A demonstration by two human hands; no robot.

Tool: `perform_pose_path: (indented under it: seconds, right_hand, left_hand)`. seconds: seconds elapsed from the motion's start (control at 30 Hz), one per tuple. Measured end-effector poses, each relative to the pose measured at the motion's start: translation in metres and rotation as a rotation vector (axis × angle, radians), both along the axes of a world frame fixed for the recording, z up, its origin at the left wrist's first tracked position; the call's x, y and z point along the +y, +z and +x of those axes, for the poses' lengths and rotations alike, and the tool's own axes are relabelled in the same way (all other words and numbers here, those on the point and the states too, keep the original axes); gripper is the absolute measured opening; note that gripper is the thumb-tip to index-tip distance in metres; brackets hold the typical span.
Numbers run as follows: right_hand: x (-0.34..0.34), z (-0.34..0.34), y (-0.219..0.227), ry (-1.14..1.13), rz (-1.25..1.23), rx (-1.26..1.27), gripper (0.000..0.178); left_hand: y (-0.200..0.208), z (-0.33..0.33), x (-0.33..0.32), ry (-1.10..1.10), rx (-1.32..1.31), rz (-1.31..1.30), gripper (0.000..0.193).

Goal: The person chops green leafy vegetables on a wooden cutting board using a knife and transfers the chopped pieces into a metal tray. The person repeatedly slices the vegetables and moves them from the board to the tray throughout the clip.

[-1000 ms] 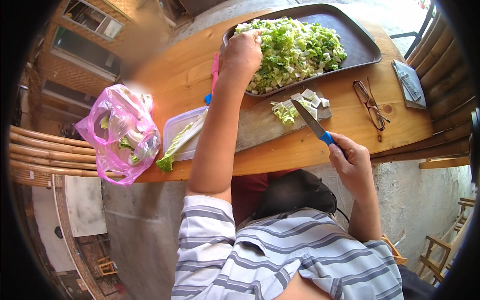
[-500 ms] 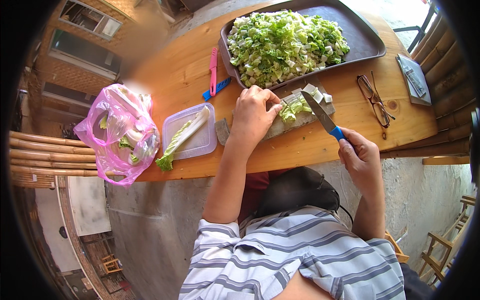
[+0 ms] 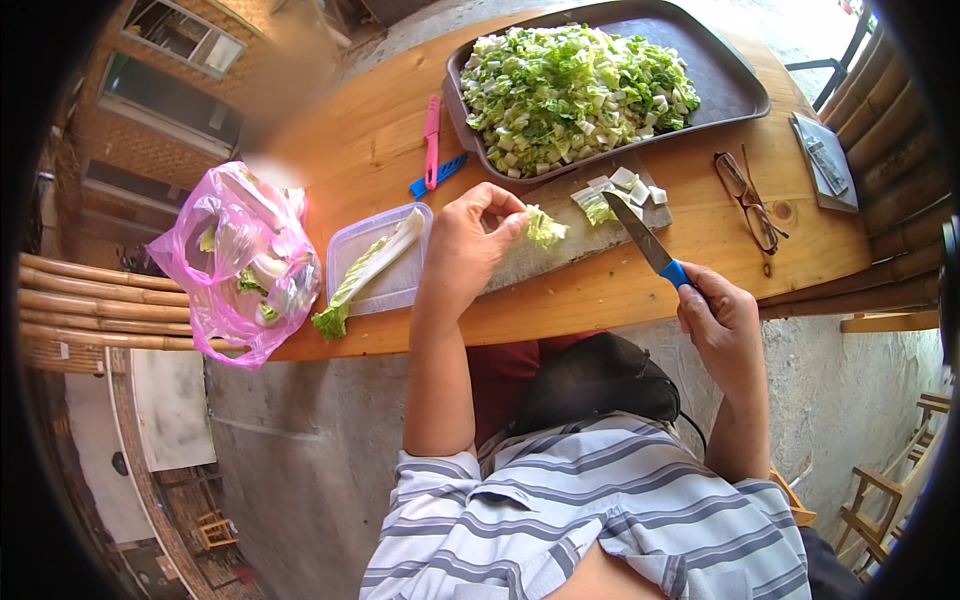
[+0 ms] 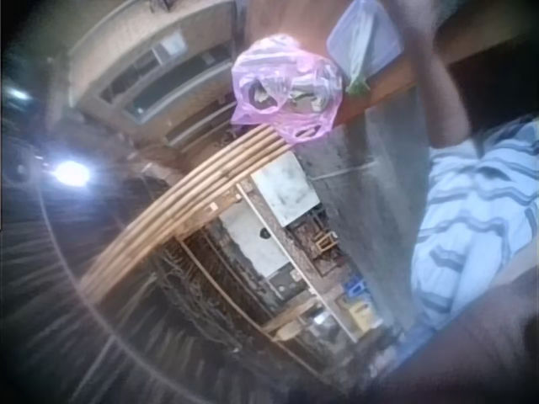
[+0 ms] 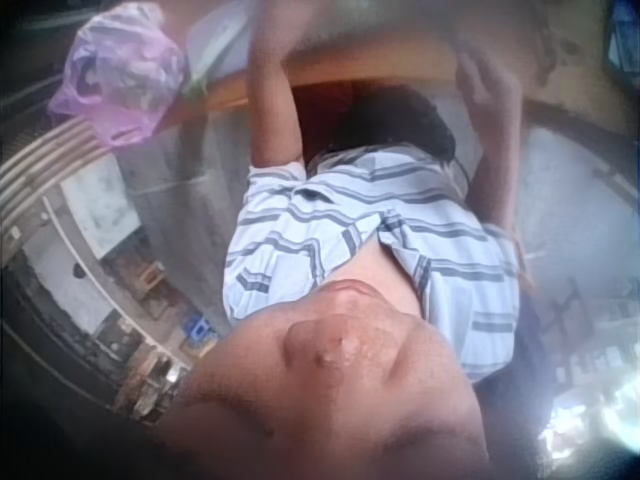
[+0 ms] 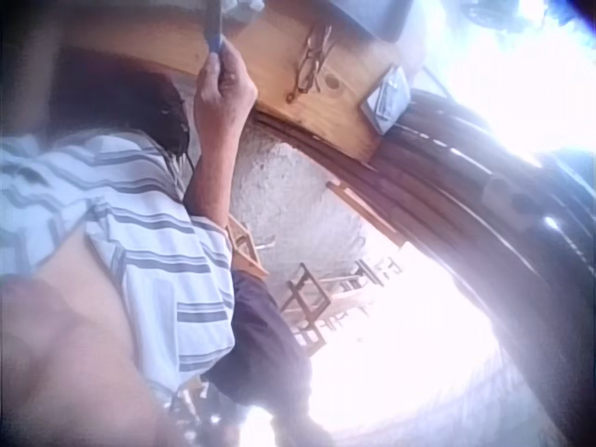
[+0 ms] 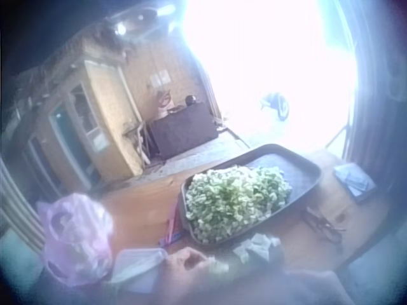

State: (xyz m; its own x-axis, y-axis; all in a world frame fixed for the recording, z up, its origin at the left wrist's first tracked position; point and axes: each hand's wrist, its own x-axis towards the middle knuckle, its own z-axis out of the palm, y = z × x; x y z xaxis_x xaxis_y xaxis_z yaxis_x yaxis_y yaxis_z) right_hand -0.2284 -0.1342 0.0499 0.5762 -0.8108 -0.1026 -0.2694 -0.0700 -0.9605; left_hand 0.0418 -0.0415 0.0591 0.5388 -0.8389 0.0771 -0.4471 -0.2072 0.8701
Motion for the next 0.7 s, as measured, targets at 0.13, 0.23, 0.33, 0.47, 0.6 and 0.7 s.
perform_pose_path:
  seconds: [0.13,0.23,0.33,0.47,0.6,0.7]
  right_hand:
    - [0.004,0.005,-0.01,0.062,0.014,0.01,0.025]
    - [0.017,0.021,0.0,0.158,0.016,-0.009,0.025]
    - [0.022,0.029,-0.001,0.162,-0.011,0.005,0.026]
    - [0.023,0.033,-0.001,0.108,-0.076,-0.045,0.026]
    - [0.033,0.043,-0.013,0.164,-0.192,0.001,0.027]
    - [0.041,0.053,-0.018,0.183,-0.33,0.059,0.028]
  left_hand:
    - [0.012,0.006,0.011,0.012,0.045,0.07,0.004]
    - [-0.01,0.014,0.018,0.013,0.13,-0.033,0.007]
    - [-0.007,0.005,0.015,0.011,0.33,-0.141,0.013]
    - [-0.014,-0.004,0.013,0.088,0.191,-0.092,0.017]
    - [-0.033,-0.012,0.02,0.194,-0.083,0.087,0.016]
    - [-0.037,-0.021,0.021,0.242,-0.196,0.081,0.016]
